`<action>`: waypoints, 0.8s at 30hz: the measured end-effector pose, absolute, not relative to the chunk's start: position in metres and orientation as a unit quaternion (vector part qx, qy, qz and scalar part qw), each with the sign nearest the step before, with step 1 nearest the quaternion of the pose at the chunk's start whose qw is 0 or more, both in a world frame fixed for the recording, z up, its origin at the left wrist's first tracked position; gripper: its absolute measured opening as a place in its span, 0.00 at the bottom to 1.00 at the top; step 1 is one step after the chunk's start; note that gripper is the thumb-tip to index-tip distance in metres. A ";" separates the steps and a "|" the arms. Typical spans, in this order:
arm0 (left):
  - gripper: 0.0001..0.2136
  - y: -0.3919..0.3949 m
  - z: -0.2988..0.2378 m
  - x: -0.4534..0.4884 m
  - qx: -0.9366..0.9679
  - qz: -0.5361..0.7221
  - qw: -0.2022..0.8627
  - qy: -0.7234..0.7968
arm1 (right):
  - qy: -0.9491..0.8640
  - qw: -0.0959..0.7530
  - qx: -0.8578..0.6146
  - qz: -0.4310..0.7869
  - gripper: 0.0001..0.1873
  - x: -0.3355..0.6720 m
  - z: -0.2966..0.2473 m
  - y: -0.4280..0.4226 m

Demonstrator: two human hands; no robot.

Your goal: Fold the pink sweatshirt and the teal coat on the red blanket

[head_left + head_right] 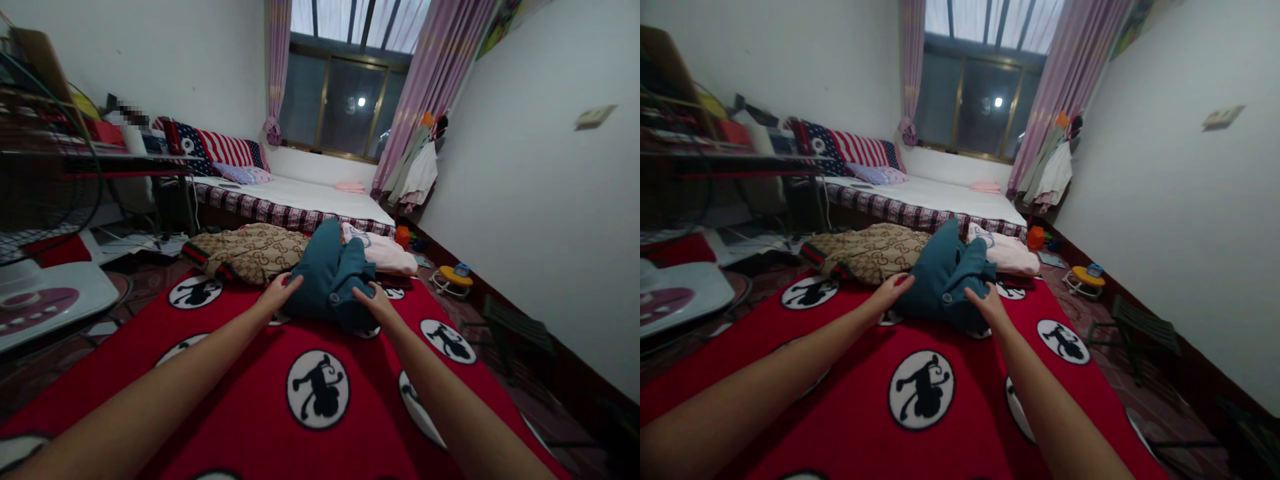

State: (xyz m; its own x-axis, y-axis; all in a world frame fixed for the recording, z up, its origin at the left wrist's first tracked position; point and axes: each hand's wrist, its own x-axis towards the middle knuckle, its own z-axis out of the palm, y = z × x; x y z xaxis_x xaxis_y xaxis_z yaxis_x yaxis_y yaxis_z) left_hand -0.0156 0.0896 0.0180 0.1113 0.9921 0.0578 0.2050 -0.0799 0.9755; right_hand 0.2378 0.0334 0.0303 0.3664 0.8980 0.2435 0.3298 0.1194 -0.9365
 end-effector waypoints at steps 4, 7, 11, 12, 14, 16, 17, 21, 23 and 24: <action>0.29 0.068 -0.002 -0.018 0.628 0.464 0.387 0.490 | -0.508 0.560 -0.605 0.250 0.40 0.239 0.003 0.018; 0.25 0.032 0.010 -0.030 0.635 0.470 0.398 0.466 | -0.515 0.559 -0.584 0.285 0.32 0.237 0.010 -0.015; 0.28 -0.034 0.029 -0.064 0.688 0.330 0.449 0.466 | -0.568 0.465 -0.571 0.367 0.28 0.232 0.020 -0.094; 0.27 -0.049 0.029 -0.074 0.710 0.280 0.440 0.472 | -0.603 0.426 -0.567 0.366 0.26 0.230 0.017 -0.115; 0.24 -0.072 0.027 -0.092 0.760 0.181 0.398 0.481 | -0.669 0.369 -0.558 0.323 0.22 0.226 0.010 -0.152; 0.21 -0.082 0.028 -0.104 0.796 0.114 0.335 0.491 | -0.709 0.324 -0.558 0.284 0.19 0.224 0.006 -0.172; 0.18 -0.082 0.032 -0.106 0.811 0.102 0.298 0.493 | -0.719 0.307 -0.561 0.272 0.16 0.225 0.007 -0.174; 0.11 -0.061 0.059 -0.082 0.858 0.161 0.152 0.463 | -0.682 0.342 -0.594 0.253 0.11 0.233 0.027 -0.141; 0.14 -0.045 0.068 -0.053 0.860 0.204 0.158 0.441 | -0.611 0.416 -0.610 0.286 0.10 0.235 0.031 -0.111; 0.17 -0.037 0.070 -0.037 0.854 0.214 0.184 0.436 | -0.575 0.450 -0.608 0.310 0.12 0.235 0.030 -0.095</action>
State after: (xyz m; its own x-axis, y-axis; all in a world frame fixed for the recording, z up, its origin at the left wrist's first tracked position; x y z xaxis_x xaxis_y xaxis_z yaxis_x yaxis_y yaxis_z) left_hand -0.0366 -0.0367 0.0701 0.5275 0.8243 0.2057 0.6671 -0.5518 0.5004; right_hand 0.2346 -0.0955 0.0298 0.1462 0.9792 0.1409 0.4206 0.0674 -0.9047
